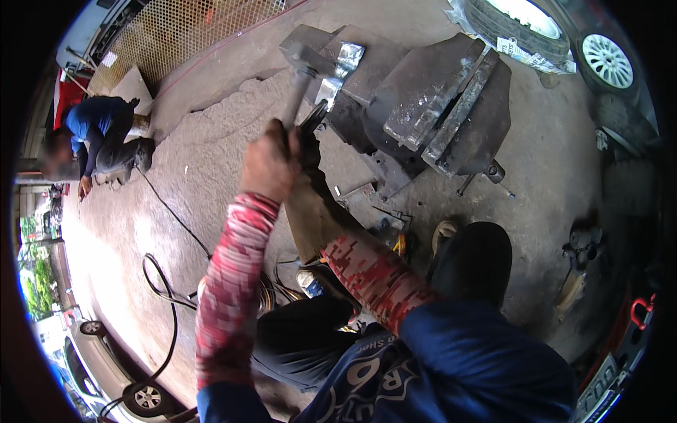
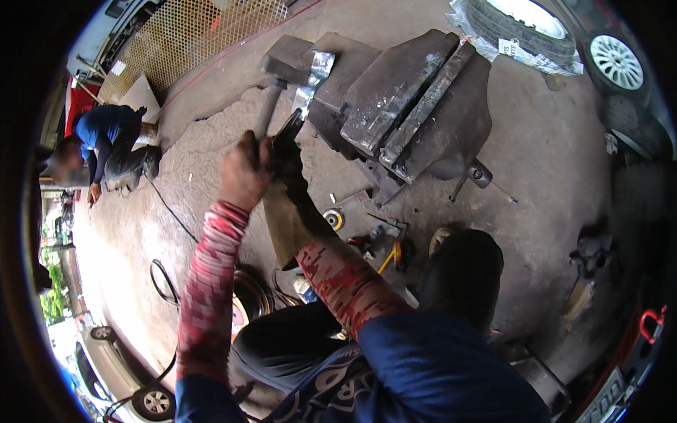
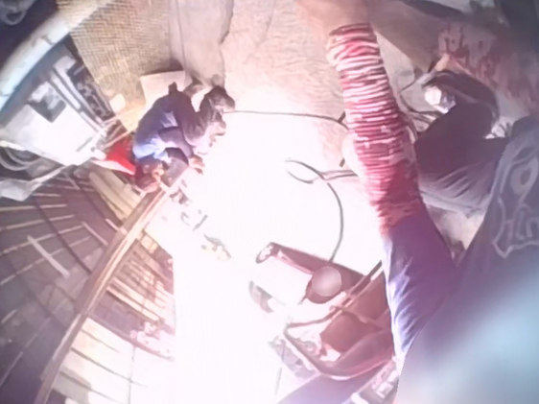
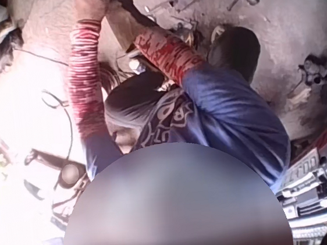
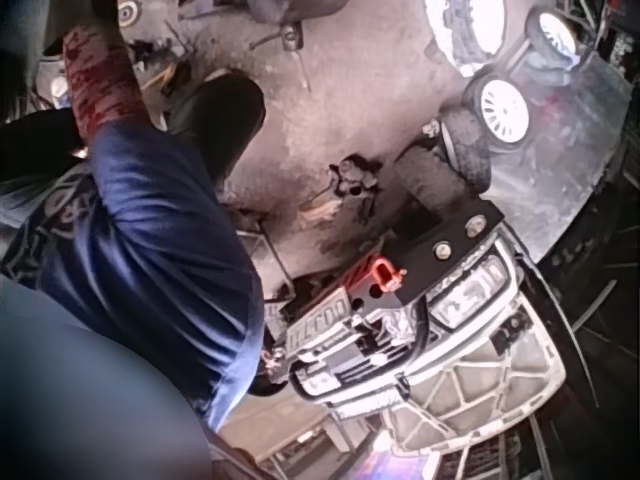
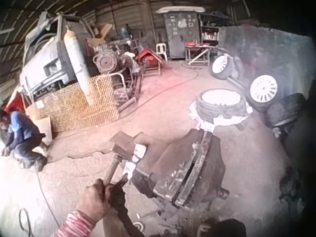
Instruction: The person is sitting on the floor in a workshop, using a hammer and chisel to work on a metal part clamped in a vise. They then use a pencil to mark a small metal piece.
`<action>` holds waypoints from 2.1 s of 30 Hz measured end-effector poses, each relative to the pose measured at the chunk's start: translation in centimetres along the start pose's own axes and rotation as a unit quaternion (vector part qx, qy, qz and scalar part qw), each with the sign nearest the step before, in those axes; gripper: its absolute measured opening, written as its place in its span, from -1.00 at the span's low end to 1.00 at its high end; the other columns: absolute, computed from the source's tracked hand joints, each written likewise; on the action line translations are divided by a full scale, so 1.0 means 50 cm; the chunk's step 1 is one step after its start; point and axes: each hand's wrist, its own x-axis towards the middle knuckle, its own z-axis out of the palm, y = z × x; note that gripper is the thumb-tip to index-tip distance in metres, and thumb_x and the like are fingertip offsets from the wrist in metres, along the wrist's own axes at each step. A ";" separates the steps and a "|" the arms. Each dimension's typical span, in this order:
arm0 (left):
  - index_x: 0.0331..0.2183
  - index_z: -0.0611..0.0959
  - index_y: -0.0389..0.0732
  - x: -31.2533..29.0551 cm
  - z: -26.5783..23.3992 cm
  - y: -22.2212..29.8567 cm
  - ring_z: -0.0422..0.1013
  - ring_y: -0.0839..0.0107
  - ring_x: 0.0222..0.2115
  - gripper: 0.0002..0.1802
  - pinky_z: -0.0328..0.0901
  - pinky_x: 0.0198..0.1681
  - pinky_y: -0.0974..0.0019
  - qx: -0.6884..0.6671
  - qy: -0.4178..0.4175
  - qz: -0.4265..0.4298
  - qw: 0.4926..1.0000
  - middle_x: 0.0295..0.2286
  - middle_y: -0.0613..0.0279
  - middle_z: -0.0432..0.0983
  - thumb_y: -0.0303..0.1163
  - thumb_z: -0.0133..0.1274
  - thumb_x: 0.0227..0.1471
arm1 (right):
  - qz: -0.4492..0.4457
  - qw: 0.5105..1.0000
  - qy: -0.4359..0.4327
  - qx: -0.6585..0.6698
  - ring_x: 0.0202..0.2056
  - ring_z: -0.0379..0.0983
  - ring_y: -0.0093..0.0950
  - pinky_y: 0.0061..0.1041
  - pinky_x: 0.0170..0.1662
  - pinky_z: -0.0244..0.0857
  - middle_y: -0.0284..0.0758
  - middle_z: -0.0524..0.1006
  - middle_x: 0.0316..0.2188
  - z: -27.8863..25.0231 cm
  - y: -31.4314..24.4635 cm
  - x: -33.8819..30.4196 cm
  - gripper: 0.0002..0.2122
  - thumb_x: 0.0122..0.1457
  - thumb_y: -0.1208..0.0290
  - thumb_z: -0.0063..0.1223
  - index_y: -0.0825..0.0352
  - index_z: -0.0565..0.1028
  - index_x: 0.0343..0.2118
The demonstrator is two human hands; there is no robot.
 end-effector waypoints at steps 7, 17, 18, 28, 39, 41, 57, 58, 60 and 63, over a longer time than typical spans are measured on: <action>-0.33 0.49 -0.17 -0.005 -0.083 0.013 0.13 0.71 -0.78 -0.62 0.04 -0.76 0.52 -0.265 0.120 -0.096 0.952 -0.71 0.49 0.22 -0.02 -0.05 0.29 | 0.005 1.000 -0.001 0.007 -0.48 0.57 -0.43 -0.47 -0.43 0.49 -0.27 0.58 -0.42 0.001 -0.003 -0.002 -0.81 0.19 0.29 0.05 0.30 0.47 -0.24; -0.39 0.50 -0.28 0.016 -0.063 -0.005 0.27 0.40 -0.71 -0.59 0.18 -0.62 0.33 -0.072 0.028 -0.060 0.995 -0.71 0.26 0.32 -0.09 0.00 0.27 | 0.004 1.000 -0.004 0.014 -0.49 0.57 -0.42 -0.46 -0.43 0.50 -0.27 0.57 -0.42 -0.004 -0.005 -0.010 -0.80 0.19 0.29 0.06 0.30 0.46 -0.24; -0.38 0.50 -0.26 0.002 -0.065 0.003 0.25 0.55 -0.69 -0.59 0.14 -0.64 0.41 -0.114 0.038 -0.102 0.987 -0.70 0.36 0.28 -0.08 -0.01 0.28 | 0.007 1.000 -0.003 0.016 -0.49 0.57 -0.42 -0.46 -0.43 0.51 -0.27 0.57 -0.42 -0.004 -0.005 -0.011 -0.80 0.19 0.29 0.06 0.30 0.46 -0.23; -0.44 0.51 -0.30 -0.007 -0.065 0.028 0.49 0.02 -0.64 -0.62 0.33 -0.56 0.08 0.000 0.007 -0.024 1.000 -0.65 -0.05 0.50 -0.15 0.06 0.22 | 0.006 1.000 -0.006 0.025 -0.49 0.57 -0.41 -0.46 -0.42 0.52 -0.26 0.57 -0.42 -0.001 -0.009 -0.023 -0.80 0.19 0.29 0.07 0.30 0.46 -0.23; -0.41 0.53 -0.31 0.000 -0.042 -0.021 0.36 -0.28 -0.51 -0.57 0.28 -0.49 0.00 0.011 -0.030 -0.016 0.999 -0.55 -0.25 0.45 -0.08 0.11 0.17 | 0.022 0.999 -0.015 0.038 -0.49 0.57 -0.40 -0.45 -0.41 0.54 -0.26 0.57 -0.42 -0.024 -0.021 -0.059 -0.80 0.19 0.29 0.08 0.30 0.45 -0.23; -0.43 0.52 -0.29 -0.031 -0.067 -0.030 0.28 0.12 -0.73 -0.52 0.19 -0.64 0.19 -0.048 -0.038 -0.064 0.996 -0.69 0.07 0.37 0.00 0.06 0.20 | 0.031 0.998 -0.024 0.047 -0.49 0.57 -0.39 -0.45 -0.41 0.54 -0.26 0.57 -0.42 -0.041 -0.047 -0.104 -0.80 0.19 0.29 0.08 0.30 0.45 -0.23; -0.35 0.48 -0.20 -0.390 -0.045 -0.118 0.10 0.57 -0.83 -0.52 0.10 -0.76 0.41 -0.503 0.038 -0.465 0.728 -0.77 0.45 0.13 0.08 0.02 0.22 | 0.112 0.993 -0.032 0.029 -0.58 0.48 -0.50 -0.53 -0.47 0.45 -0.38 0.53 -0.45 -0.114 -0.162 -0.349 -0.90 0.17 0.32 0.06 0.19 0.50 -0.31; -0.34 0.48 -0.20 -0.381 -0.044 -0.121 0.09 0.56 -0.80 -0.54 0.11 -0.74 0.38 -0.517 0.036 -0.478 0.709 -0.76 0.45 0.11 0.06 0.01 0.22 | 0.103 0.994 -0.032 0.030 -0.57 0.48 -0.49 -0.53 -0.47 0.46 -0.38 0.53 -0.45 -0.115 -0.153 -0.347 -0.89 0.16 0.31 0.07 0.19 0.50 -0.31; -0.33 0.48 -0.20 -0.376 -0.045 -0.119 0.10 0.56 -0.79 -0.55 0.11 -0.73 0.38 -0.513 0.035 -0.507 0.691 -0.74 0.44 0.13 0.04 0.00 0.23 | 0.090 0.995 -0.032 0.028 -0.56 0.49 -0.49 -0.51 -0.46 0.47 -0.37 0.54 -0.44 -0.119 -0.139 -0.343 -0.88 0.16 0.30 0.08 0.19 0.50 -0.30; -0.31 0.47 -0.21 -0.382 -0.052 -0.118 0.12 0.56 -0.77 -0.57 0.11 -0.71 0.38 -0.528 0.021 -0.518 0.672 -0.72 0.44 0.15 0.02 -0.01 0.24 | 0.076 0.996 -0.030 0.027 -0.55 0.50 -0.48 -0.50 -0.44 0.48 -0.37 0.55 -0.42 -0.117 -0.121 -0.338 -0.87 0.16 0.29 0.11 0.18 0.50 -0.29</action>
